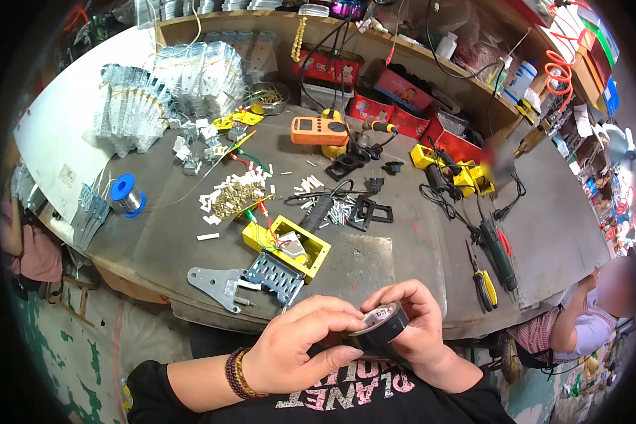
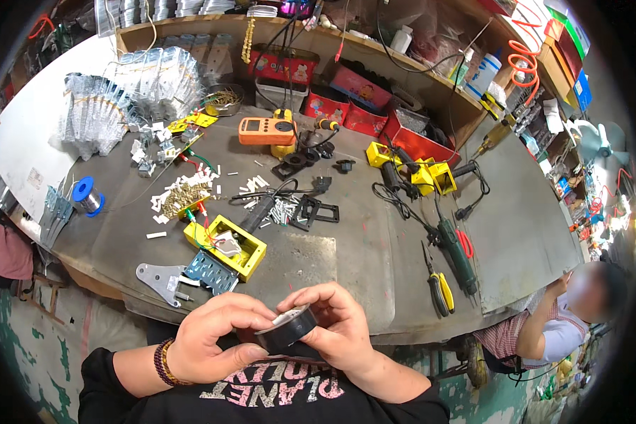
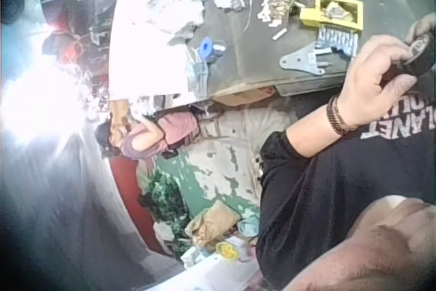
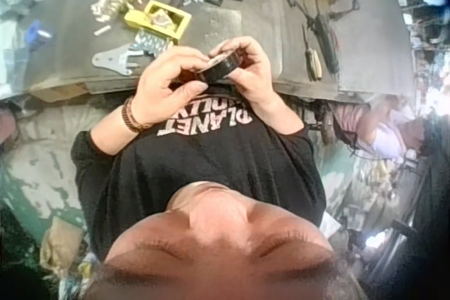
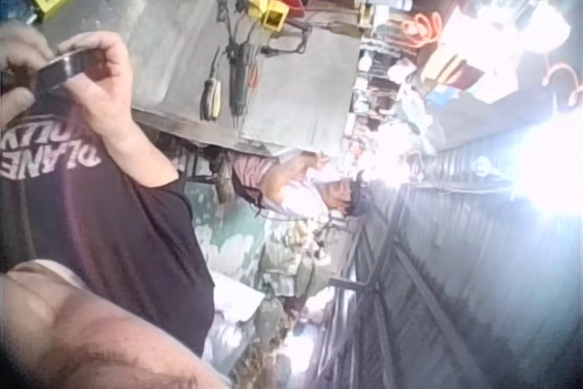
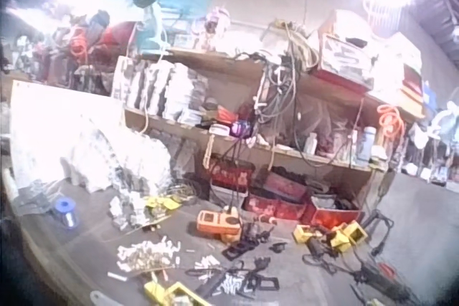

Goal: Soldering wires and assembling electrical components into a yellow plastic housing.

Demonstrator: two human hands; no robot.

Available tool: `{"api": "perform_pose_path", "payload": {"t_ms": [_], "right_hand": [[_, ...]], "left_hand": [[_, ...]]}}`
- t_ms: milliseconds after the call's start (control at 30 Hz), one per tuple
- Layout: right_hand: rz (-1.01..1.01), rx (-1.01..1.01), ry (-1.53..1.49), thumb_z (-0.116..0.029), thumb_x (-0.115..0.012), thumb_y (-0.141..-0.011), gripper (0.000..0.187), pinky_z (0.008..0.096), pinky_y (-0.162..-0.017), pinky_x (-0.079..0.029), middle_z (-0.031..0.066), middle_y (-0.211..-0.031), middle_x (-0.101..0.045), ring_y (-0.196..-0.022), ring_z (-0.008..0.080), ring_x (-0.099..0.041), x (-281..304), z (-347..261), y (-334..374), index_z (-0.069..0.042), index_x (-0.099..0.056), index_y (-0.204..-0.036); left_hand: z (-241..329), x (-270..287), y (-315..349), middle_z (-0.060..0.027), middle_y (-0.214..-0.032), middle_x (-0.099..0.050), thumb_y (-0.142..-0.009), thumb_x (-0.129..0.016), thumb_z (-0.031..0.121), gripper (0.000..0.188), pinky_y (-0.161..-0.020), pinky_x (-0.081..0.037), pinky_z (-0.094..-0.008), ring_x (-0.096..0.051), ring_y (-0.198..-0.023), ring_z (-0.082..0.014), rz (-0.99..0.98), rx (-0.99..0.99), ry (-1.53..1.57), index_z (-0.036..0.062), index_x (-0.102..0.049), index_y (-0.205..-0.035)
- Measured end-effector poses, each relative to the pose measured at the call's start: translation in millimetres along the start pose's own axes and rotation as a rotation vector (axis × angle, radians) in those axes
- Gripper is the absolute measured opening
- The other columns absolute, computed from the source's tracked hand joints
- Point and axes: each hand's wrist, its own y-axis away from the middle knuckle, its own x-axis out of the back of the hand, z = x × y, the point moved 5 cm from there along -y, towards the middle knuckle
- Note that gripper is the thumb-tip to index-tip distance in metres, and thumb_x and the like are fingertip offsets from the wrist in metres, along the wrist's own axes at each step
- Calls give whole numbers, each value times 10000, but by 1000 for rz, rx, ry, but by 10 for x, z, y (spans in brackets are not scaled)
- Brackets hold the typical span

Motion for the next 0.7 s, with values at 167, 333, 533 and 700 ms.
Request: {"api": "perform_pose_path", "payload": {"t_ms": [167, 333, 533, 700], "right_hand": [[-45, -18, 82, -95, -776, -858, 409, 353, -969, -481, 154, -1187, -628, -1114, 210, -602, -49, 5, -77, -10, -533, -1176], [-154, 214, 633, -107, -818, -796, 425, 338, -891, -482, 128, -1187, -637, -1096, 229, -604, -3, -193, -89, -11, -615, -1156], [-55, 69, 175, -60, -759, -858, 327, 354, -939, -486, 189, -1151, -628, -1106, 253, -608, 29, -57, -55, 43, -605, -1128], [-156, 183, 586, -144, -819, -815, 380, 329, -876, -511, 153, -1100, -656, -1051, 252, -639, 33, -204, -100, -2, -656, -1127]], "left_hand": [[-41, 9, 44, -153, -1057, -658, -874, -741, 90, 320, -835, -543, -355, -661, -948, -292, -2, -27, -28, -14, -622, -1152], [-79, 43, 71, -151, -1036, -657, -870, -752, 105, 347, -801, -546, -354, -660, -910, -280, -23, -8, -46, -14, -617, -1166], [-168, -13, 40, -143, -1025, -661, -792, -804, 32, 447, -732, -560, -337, -667, -878, -263, 61, 129, 177, -17, -621, -1197], [-137, -16, 2, -136, -993, -672, -748, -812, 4, 434, -703, -559, -337, -677, -873, -270, 24, -47, -126, 18, -664, -1156]]}}
